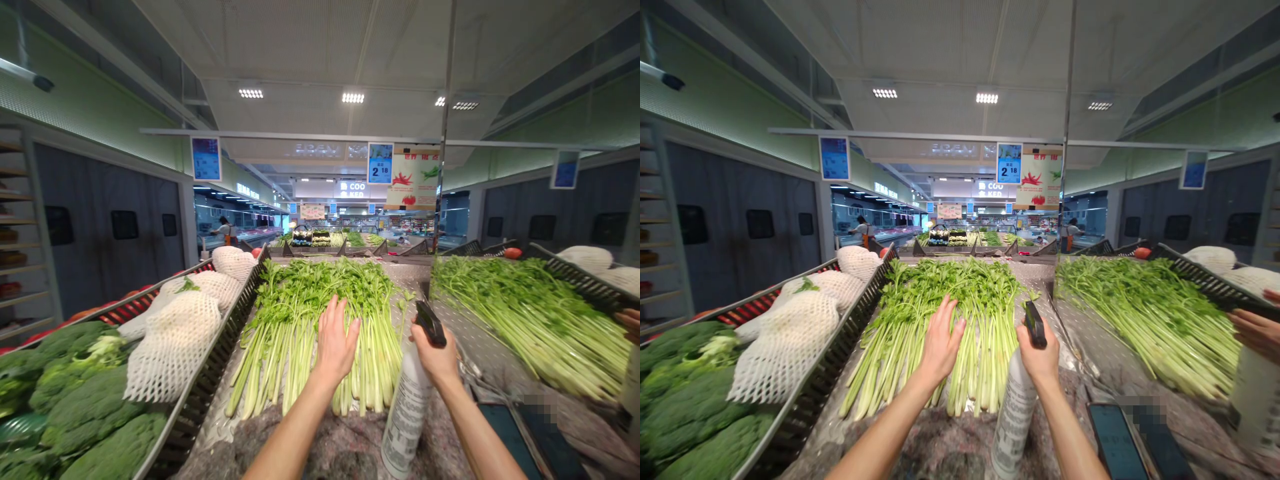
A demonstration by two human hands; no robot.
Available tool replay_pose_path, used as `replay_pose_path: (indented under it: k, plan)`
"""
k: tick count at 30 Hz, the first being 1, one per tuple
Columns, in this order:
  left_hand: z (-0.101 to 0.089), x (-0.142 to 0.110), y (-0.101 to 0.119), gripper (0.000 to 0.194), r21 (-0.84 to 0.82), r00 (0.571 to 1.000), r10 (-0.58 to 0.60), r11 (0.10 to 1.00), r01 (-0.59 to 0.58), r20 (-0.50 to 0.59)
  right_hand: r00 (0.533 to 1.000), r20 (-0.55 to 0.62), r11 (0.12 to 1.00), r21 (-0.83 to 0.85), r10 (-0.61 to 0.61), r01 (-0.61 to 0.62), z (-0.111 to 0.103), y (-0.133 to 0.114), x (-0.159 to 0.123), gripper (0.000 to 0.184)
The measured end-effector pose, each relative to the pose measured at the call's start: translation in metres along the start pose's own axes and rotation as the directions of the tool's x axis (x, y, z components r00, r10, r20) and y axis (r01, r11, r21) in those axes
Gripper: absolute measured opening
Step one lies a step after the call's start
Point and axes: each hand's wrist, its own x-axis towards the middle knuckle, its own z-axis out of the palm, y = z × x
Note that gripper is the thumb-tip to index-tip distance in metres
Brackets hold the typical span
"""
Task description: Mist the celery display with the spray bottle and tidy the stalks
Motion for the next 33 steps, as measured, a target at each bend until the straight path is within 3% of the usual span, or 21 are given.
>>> replay_pose_path:
  k: [7,14,33]
  plan:
    - [-0.004,-0.003,-0.007,0.048,-0.007,1.000,-0.011,1.000,0.011,-0.014,0.995,0.026,0.995,0.025,-0.097,0.096,0.007,-0.003,-0.007,0.024]
    - [-0.017,-0.006,-0.020,0.049,0.002,0.998,-0.041,0.999,0.041,-0.044,0.983,0.080,0.986,0.038,-0.163,0.160,0.020,-0.028,-0.018,0.022]
    - [-0.056,-0.008,-0.051,0.049,0.065,0.988,-0.092,0.993,0.100,-0.123,0.954,0.239,0.954,0.279,-0.182,0.112,0.062,-0.071,-0.041,0.020]
